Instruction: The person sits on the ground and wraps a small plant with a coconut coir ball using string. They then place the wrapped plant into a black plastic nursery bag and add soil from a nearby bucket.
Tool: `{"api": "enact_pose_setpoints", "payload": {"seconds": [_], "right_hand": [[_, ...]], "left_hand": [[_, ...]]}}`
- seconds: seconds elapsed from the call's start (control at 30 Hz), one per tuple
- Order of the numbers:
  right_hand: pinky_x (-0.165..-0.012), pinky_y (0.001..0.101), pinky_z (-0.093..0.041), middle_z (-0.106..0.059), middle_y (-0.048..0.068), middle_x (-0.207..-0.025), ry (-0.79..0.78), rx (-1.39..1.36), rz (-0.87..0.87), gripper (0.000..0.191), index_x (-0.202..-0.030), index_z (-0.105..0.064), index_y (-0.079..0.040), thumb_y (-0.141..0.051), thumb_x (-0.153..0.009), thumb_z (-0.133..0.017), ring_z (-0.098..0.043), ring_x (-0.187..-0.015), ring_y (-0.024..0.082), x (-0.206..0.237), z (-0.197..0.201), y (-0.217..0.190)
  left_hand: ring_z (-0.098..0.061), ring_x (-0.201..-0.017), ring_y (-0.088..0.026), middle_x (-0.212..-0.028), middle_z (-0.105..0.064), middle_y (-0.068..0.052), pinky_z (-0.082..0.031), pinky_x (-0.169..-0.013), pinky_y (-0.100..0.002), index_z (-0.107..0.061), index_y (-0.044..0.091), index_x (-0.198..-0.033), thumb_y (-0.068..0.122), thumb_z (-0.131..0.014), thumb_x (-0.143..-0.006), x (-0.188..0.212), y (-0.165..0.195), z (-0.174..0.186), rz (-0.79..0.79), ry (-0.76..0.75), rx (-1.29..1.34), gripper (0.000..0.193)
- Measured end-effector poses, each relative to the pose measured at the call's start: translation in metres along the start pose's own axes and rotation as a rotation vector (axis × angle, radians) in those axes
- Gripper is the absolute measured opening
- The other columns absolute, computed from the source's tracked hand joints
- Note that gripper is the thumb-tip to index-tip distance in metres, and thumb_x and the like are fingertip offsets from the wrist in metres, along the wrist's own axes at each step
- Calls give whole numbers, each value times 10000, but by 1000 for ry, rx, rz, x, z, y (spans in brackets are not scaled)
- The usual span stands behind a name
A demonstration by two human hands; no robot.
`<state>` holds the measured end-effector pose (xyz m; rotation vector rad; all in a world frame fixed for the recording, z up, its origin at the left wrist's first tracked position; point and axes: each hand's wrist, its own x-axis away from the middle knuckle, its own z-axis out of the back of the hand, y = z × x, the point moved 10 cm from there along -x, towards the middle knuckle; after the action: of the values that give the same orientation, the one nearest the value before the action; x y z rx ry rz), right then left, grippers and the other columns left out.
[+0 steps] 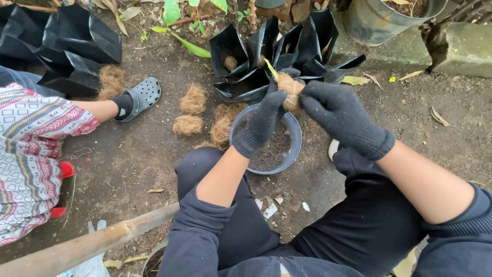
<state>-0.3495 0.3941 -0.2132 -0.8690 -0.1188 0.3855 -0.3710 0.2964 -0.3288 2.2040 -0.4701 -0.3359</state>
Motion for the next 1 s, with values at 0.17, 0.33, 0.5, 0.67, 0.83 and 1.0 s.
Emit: {"api": "enact_pose_setpoints", "payload": {"seconds": [0.17, 0.33, 0.5, 0.67, 0.83, 1.0], "right_hand": [[-689, 304, -543, -683, 88, -850, 53, -18, 35, 168, -1009, -673, 3, -149, -1042, -610, -664, -750, 132, -2, 14, 5], [-680, 318, -525, -683, 93, -822, 12, 32, 62, 166, -1014, -684, 5, -147, -1018, -619, -655, -726, 155, -1, 3, 2], [-666, 338, -511, -651, 99, -803, 20, 56, 50, 150, -996, -672, 3, -135, -1023, -622, -633, -702, 180, -3, 2, 2], [-760, 370, -535, -674, 109, -939, 91, 141, 161, 117, -1099, -663, -12, -111, -1042, -638, -673, -841, 226, -8, 2, -7], [-855, 402, -555, -607, 196, -1158, 106, 294, 350, 482, -1304, -562, -20, -171, -907, -790, -652, -1016, 313, -21, -25, -21], [-900, 415, -567, -612, 216, -1238, 109, 277, 360, 655, -1384, -504, 1, -194, -858, -843, -667, -1072, 330, -37, -47, -15]], "left_hand": [[-547, -1319, -217, -1402, -558, -117, -437, -1147, -366, -381, 40, -1509, 339, -590, -1053, 8, 17, -5, -139, 22, -577, 585], [-646, -1102, -215, -1195, -651, -128, -559, -988, -387, -557, 25, -1334, 329, -659, -978, 6, 22, -3, -131, 104, -612, 479], [-662, -1079, -201, -1165, -650, -102, -573, -968, -359, -567, 36, -1349, 281, -674, -977, 10, 29, -18, -171, 9, -654, 459], [-642, -1137, -207, -1205, -633, -86, -564, -1002, -356, -545, 56, -1344, 289, -658, -999, 5, 7, 0, -74, 67, -521, 431], [-582, -1169, -247, -1237, -564, -116, -527, -1024, -394, -476, 43, -1366, 294, -676, -1007, -9, -21, 52, -199, 332, 261, 481], [-607, -1103, -213, -1202, -576, -96, -553, -957, -369, -500, 45, -1336, 290, -658, -957, -13, -29, 77, -209, 565, 168, 478]]}}
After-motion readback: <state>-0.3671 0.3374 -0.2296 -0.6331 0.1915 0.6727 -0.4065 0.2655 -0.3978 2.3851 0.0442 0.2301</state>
